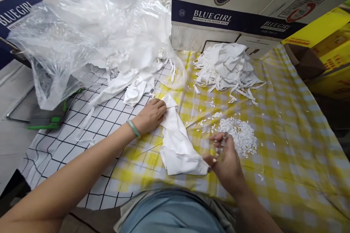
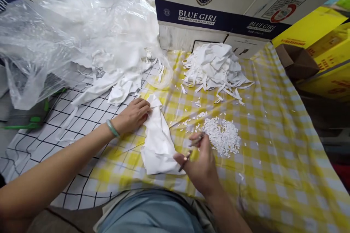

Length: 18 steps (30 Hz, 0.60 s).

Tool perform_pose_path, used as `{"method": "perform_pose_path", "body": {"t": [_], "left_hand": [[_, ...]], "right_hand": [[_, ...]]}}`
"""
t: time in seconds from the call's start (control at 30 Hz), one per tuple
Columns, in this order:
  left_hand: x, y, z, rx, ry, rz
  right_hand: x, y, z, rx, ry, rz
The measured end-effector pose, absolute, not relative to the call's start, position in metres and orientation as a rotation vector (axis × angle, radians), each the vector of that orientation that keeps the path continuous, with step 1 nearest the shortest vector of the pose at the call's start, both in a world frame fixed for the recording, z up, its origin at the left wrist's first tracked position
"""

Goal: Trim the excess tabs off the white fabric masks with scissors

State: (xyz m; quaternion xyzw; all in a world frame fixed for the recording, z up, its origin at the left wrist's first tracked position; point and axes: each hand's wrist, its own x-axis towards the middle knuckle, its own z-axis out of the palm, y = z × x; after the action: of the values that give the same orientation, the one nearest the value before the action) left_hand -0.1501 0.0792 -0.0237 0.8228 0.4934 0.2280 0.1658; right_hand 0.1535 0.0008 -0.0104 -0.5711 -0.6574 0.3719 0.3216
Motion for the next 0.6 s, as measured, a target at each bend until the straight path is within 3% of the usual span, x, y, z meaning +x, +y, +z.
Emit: {"method": "perform_pose_path", "body": {"t": [0.13,0.33,0.5,0.6], "left_hand": [[-0.138,0.064,-0.017,2.278,1.444,0.751],[-0.132,0.016,0.017,1.963,1.636,0.947],[-0.126,-0.01,0.028,0.886,1.005,0.753],[-0.114,-0.016,0.029,0.644,0.838,0.764]], "right_hand": [[0.078,0.021,-0.002,-1.378,-1.73,0.943],[0.026,0.042,-0.018,-1.22,-1.67,1.143],[0.043,0.038,-0.008,-0.931,-1.524,1.276],[0.054,0.033,0.005,-0.855,-1.503,1.304]]}}
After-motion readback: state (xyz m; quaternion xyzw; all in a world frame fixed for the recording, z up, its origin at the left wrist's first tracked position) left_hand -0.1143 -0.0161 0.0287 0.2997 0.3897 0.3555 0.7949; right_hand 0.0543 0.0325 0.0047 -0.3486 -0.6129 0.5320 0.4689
